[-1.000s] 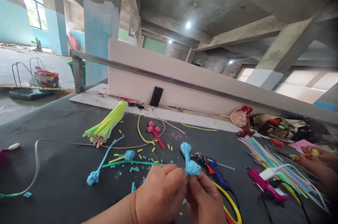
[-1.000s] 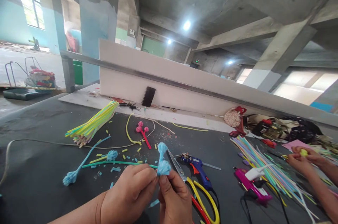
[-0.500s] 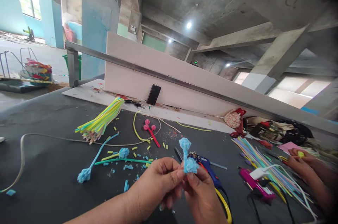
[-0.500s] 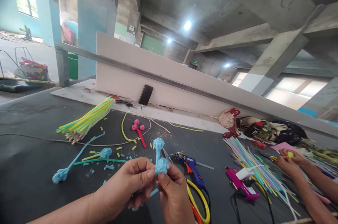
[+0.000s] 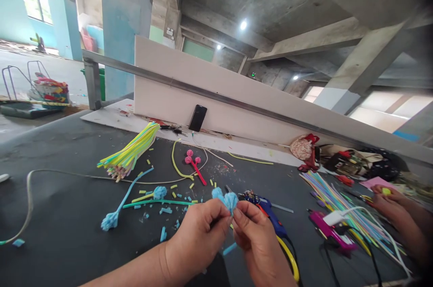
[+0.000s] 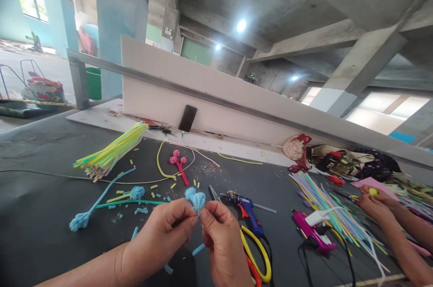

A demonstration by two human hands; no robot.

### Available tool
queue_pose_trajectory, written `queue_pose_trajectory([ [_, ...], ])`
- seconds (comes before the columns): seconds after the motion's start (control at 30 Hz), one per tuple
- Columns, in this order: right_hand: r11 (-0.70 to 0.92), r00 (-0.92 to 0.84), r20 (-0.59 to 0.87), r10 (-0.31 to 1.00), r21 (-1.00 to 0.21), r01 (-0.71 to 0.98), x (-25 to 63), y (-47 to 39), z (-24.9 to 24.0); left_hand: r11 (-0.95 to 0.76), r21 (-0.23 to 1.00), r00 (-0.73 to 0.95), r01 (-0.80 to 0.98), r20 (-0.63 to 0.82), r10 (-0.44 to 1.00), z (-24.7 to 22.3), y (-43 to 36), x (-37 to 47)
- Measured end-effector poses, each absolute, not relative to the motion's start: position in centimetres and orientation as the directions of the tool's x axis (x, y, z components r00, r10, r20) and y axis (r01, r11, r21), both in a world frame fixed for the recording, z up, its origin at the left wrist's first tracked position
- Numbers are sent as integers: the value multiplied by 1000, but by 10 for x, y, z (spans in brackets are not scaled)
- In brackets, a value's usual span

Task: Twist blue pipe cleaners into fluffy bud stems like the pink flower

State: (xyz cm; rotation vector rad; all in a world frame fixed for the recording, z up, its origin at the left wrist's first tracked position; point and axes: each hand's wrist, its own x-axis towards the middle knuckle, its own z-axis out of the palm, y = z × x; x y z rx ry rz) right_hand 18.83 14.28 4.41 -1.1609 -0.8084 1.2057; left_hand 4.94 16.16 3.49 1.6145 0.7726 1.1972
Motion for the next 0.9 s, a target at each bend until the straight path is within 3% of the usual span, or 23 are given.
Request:
queue_pose_trajectory([
  [0.1,-57,207,-167,964,-890,-453,184,140,45,-210,961,445,-180,270,854,38,163,48],
  [0.2,-88,125,-180,976,-845,-528,181,139,43,-51,953,520,-298,207,829,39,167,47],
  [0.37,-152,-5,-178,984,-821,-550,180,138,38,-80,974,438,-211,168,883,34,175,48],
  [0.53,-177,-53,-172,984,-875,-450,186,136,34,-118,968,375,-222,196,906,33,177,48],
  [0.9,-79,66,-81,994,-996,-45,188,132,37,-145,973,333,-178,198,922,28,180,49],
])
